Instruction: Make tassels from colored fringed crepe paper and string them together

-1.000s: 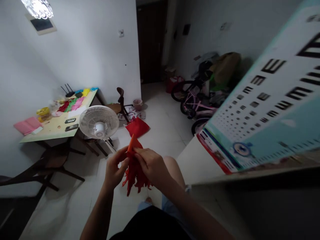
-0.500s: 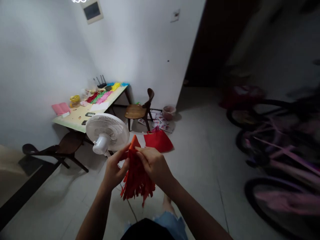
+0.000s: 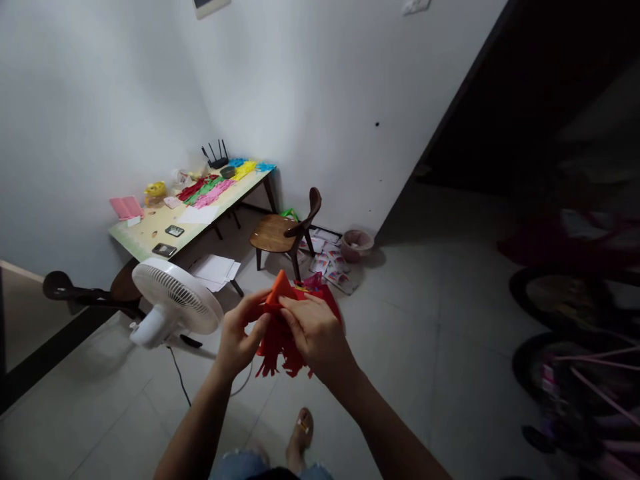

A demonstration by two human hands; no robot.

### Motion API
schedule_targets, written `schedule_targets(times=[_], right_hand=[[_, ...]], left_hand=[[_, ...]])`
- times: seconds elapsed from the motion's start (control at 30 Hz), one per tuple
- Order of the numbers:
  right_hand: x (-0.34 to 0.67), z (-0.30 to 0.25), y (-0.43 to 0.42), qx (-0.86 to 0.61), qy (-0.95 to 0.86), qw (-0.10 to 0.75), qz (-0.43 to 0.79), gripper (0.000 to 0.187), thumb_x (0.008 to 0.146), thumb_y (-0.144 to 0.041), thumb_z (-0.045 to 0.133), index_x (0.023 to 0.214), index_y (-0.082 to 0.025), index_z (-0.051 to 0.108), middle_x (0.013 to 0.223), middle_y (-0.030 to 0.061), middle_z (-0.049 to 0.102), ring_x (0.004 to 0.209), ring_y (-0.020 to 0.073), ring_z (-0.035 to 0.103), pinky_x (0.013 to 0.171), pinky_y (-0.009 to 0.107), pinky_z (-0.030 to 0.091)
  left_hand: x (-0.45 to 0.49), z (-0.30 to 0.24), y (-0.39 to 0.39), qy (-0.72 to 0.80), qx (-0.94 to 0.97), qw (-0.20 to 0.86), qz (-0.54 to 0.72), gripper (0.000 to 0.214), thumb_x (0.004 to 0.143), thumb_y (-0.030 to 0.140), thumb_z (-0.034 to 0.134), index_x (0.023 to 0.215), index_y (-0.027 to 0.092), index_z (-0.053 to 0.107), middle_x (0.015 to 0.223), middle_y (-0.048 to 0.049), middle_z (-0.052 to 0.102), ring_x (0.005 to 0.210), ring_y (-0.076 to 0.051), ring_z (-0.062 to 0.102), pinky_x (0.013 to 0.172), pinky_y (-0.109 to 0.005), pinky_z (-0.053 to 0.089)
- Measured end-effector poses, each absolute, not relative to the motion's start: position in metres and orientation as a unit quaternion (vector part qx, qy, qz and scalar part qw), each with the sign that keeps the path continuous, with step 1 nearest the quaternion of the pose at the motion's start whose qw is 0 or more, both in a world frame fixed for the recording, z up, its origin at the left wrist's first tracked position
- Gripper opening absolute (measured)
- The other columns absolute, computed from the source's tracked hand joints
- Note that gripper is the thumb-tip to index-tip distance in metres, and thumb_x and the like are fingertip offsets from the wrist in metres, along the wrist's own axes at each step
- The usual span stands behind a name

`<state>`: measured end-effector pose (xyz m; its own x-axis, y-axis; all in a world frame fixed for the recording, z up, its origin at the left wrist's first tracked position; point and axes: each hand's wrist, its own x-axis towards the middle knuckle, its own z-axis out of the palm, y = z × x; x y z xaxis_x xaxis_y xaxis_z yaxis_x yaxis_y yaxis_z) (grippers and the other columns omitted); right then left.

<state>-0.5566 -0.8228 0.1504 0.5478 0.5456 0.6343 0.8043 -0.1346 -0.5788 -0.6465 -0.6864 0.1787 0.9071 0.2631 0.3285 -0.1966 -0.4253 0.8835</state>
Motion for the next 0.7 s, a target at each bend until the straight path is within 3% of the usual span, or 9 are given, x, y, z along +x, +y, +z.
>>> schedule_targets(times=[0.23, 0.37, 0.7], right_hand=[[-0.526, 0.156, -0.823, -0.728, -0.486, 0.472, -0.107, 0.033, 0.098, -0.028, 0.037, 0.112, -0.017, 0.066, 0.104, 0.0093, 0.072, 0.094, 0.0215, 0.067, 0.096, 0.045, 0.047], [-0.509, 0.162, -0.811, -0.721, -0.507, 0.463, -0.093, 0.035, 0.093, -0.039, 0.050, 0.116, -0.016, 0.065, 0.109, 0.0111, 0.071, 0.101, 0.0258, 0.065, 0.095, 0.047, 0.048], [-0.444, 0.169, -0.721, -0.693, -0.543, 0.461, -0.111, 0.035, 0.088, -0.037, 0.059, 0.115, -0.016, 0.064, 0.110, 0.0110, 0.070, 0.102, 0.0264, 0.065, 0.101, 0.048, 0.044]], left_hand=[[-0.622, 0.182, -0.688, 0.043, 0.813, 0.531, 0.232, 0.032, 0.090, 0.019, 0.049, 0.121, 0.018, 0.058, 0.113, -0.0077, 0.068, 0.099, -0.019, 0.067, 0.088, -0.028, 0.053], [-0.611, 0.183, -0.676, 0.056, 0.805, 0.539, 0.244, 0.033, 0.090, 0.023, 0.051, 0.122, 0.017, 0.058, 0.109, -0.0089, 0.070, 0.095, -0.020, 0.069, 0.083, -0.027, 0.054], [-0.556, 0.186, -0.590, 0.059, 0.799, 0.526, 0.287, 0.039, 0.089, 0.029, 0.055, 0.127, 0.018, 0.058, 0.118, -0.0112, 0.067, 0.100, -0.022, 0.068, 0.084, -0.028, 0.055]])
